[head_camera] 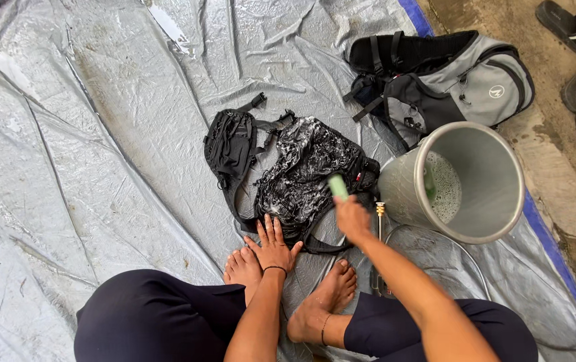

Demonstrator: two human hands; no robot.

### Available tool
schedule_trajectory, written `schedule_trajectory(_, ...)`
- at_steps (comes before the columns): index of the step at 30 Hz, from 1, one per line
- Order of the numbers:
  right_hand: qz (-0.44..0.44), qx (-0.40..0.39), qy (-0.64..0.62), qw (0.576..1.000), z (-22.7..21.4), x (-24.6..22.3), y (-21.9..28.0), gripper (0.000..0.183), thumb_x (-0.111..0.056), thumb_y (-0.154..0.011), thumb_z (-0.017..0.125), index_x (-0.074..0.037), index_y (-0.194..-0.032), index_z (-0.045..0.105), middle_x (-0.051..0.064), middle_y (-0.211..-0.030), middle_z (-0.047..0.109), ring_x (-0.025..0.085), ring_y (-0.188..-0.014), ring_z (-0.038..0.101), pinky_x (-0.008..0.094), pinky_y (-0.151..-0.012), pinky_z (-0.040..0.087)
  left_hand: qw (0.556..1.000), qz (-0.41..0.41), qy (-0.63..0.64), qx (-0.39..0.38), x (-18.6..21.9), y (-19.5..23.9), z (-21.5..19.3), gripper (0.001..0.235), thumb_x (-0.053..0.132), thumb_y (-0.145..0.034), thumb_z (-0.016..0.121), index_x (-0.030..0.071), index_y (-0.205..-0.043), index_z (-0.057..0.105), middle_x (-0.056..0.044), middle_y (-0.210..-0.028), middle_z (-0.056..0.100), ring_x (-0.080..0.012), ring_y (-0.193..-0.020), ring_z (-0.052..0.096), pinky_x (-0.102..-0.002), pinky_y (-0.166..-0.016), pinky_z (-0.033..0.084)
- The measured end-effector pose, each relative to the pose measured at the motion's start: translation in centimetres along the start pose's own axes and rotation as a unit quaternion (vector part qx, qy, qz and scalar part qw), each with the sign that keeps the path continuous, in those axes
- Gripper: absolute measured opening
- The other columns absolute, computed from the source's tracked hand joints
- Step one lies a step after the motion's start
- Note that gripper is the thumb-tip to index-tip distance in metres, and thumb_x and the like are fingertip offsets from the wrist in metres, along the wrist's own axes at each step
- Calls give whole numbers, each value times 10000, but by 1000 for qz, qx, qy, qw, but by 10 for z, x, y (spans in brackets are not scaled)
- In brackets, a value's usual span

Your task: The person washes a black backpack by hand using a brush and soapy water while sitting on a tarp.

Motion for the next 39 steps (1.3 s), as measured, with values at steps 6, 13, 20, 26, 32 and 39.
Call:
schedule_trajectory(6, -303, -26, 77, 949, -68, -40, 63, 665, -610, -1097, 361, -11, -1114, 648, 147, -670, 739, 328, -591, 774, 521, -547, 603, 1000, 1, -5, -10, 0, 3, -1, 1081, 876, -1016, 220, 171, -1770, -100, -130, -1832, -208, -419, -1673, -160, -832, -1248, -16)
schedule_trajectory(13, 93, -193, -75, 974, -21, -2, 7, 730, -703, -1105, 263, -31, -1260, 501, 229, -1004, 778, 484, -1049, 782, 644, -882, 596, 1000, 0, -1, -3, 1, 4, 2, 1107, 877, -1013, 257, 157, -1768, -113, -142, -1830, -213, -427, -1672, -158, -835, -1239, 3)
schedule_trajectory(20, -186, -187, 42, 964, -90, -40, 29, 597, -598, -1124, 313, -48, -1154, 543, 196, -876, 803, 374, -827, 820, 560, -791, 631, 1000, -5, -11, -12, 0, -1, 3, 1103, 877, -1011, 269, 170, -1770, -103, -131, -1833, -202, -418, -1674, -157, -831, -1245, 8)
schedule_trajectory(26, 55, -174, -62, 981, 6, -15, -16, 675, -674, -1110, 291, -50, -1145, 547, 213, -940, 774, 459, -906, 794, 625, -778, 609, 1000, -5, -7, -7, 0, -2, -1, 1128, 885, -997, 286, 163, -1771, -102, -138, -1832, -204, -425, -1671, -161, -839, -1240, -5)
schedule_trajectory(32, -113, -153, -4, 982, -39, -41, 50, 702, -622, -1093, 397, 36, -1234, 596, 188, -839, 780, 382, -806, 804, 532, -733, 621, 1000, -6, -24, 0, 1, -3, 1, 1136, 858, -1004, 355, 161, -1764, -122, -148, -1824, -221, -430, -1668, -171, -844, -1241, -1)
schedule_trajectory(39, 42, -354, 77, 931, -148, 18, -58, 828, -725, -1025, 354, -82, -1394, 723, 136, -1391, 770, 342, -1345, 701, 495, -1099, 552, 1000, 0, -7, 9, 1, -3, 5, 1138, 879, -997, 315, 147, -1765, -98, -165, -1829, -189, -439, -1670, -151, -851, -1236, -11)
Point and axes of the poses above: each hand's wrist, its own y-axis away from the middle knuckle, its own z-axis out of the palm, x = y × z, the point moved 6 cm from there along -y, towards the middle knuckle
